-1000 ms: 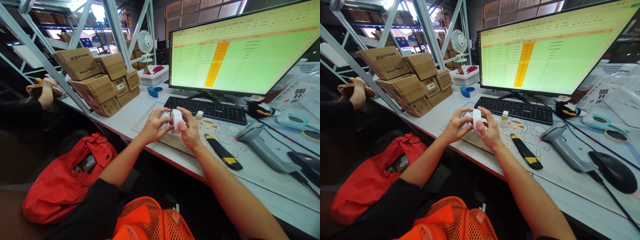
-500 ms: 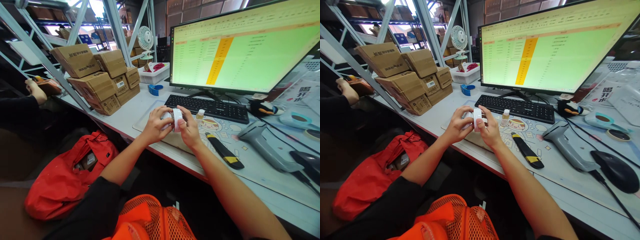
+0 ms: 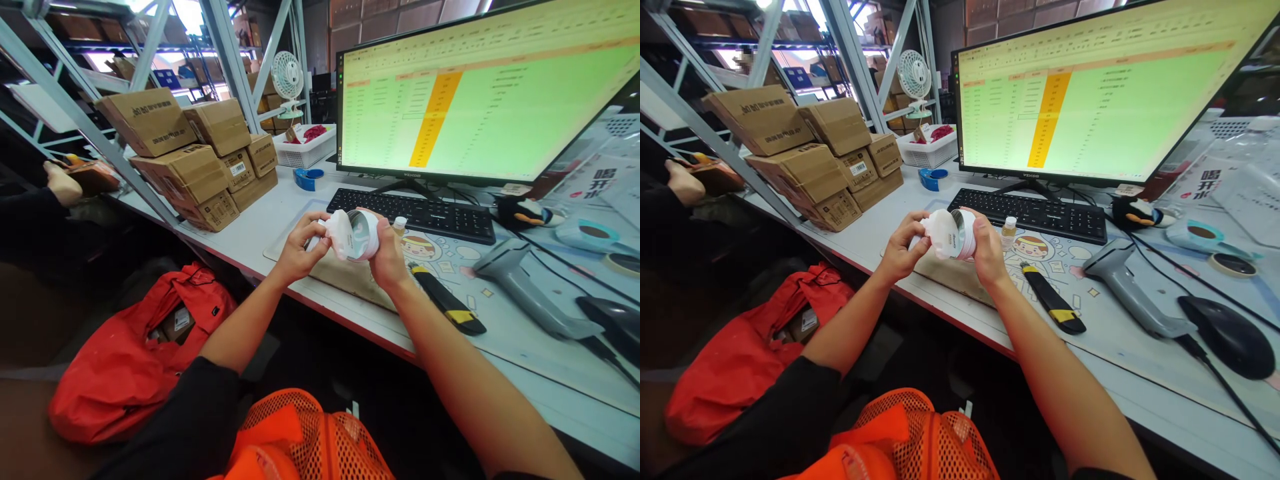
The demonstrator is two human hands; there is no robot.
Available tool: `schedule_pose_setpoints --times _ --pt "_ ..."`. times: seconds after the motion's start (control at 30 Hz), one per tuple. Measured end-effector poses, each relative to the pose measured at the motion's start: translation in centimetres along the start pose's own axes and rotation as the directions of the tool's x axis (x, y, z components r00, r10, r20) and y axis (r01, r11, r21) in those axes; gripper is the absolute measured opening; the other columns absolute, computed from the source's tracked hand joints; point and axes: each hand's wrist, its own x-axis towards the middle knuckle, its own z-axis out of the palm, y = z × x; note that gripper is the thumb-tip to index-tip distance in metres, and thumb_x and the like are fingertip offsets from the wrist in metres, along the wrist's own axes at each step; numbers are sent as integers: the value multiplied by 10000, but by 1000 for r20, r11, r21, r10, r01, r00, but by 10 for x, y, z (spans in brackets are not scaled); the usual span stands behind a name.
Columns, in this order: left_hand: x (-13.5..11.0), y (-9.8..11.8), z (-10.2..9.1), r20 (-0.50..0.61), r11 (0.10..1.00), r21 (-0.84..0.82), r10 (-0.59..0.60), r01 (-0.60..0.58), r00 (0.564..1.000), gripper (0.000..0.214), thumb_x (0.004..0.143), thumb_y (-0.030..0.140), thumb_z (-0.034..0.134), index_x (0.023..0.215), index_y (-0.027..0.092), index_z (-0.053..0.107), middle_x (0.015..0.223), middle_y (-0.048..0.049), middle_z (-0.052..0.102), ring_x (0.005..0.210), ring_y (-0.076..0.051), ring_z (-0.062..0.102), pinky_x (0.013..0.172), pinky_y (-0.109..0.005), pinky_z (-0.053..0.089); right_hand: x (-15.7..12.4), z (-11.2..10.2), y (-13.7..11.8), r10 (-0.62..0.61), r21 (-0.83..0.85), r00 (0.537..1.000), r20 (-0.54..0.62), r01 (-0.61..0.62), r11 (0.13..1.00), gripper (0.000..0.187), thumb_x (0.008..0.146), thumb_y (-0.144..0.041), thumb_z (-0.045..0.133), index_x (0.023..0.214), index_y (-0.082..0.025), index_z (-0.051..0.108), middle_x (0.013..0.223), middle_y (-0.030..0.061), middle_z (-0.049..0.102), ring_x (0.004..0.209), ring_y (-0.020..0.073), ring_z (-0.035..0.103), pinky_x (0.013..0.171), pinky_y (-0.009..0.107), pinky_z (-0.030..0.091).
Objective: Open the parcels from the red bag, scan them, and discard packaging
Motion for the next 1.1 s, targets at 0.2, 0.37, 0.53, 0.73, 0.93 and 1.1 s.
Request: schedule_pose_setpoints --times 0.2,0.37,0.53,0.73,0.93,1.1 --pt "4 13 10 124 951 266 131 -160 984 246 992 463 599 901 248 678 1287 -102 639 1263 -288 552 1138 -487 419 -7 -2 -4 -106 -210 994 9 105 972 666 1001 -808 412 1257 -231 626 1072 77 704 898 254 660 782 393 550" --pt "5 5 10 142 989 61 124 -134 982 317 966 526 660 1136 259 676 1308 -116 647 1268 -285 592 1118 -470 453 -7 4 6 -43 -99 999 4 44 994 647 987 -815 416 1123 -223 635 1013 65 686 879 251 651 785 400 556" --pt "2 -7 8 179 985 -16 173 -173 968 479 972 586 627 1330 270 656 1379 -132 653 1336 -302 578 1162 -504 436 -5 11 12 147 249 986 78 -162 955 635 987 -802 380 1094 -236 647 1031 64 704 979 276 691 854 431 601" --pt "-2 -9 14 233 957 191 172 -218 957 444 962 562 646 1304 285 701 1381 -109 652 1401 -339 491 1223 -558 360 -5 11 14 135 191 987 83 -149 970 638 934 -817 502 1126 -239 691 1158 75 716 1093 296 682 994 479 578" --pt "0 6 22 -115 874 -445 -273 196 955 676 984 785 374 1322 271 655 1320 -108 680 1221 -279 655 1064 -458 534 -8 7 -1 -47 -23 994 102 49 999 638 995 -735 529 1388 -235 585 1288 122 653 1079 295 667 856 437 617" --pt "-4 19 37 7 592 -733 -485 334 875 836 952 865 188 1367 278 614 1402 -106 654 1323 -308 621 1062 -470 552 -12 4 -6 -409 -331 860 303 498 802 703 990 -578 665 1571 -253 438 1497 167 484 1383 370 479 1129 585 481"
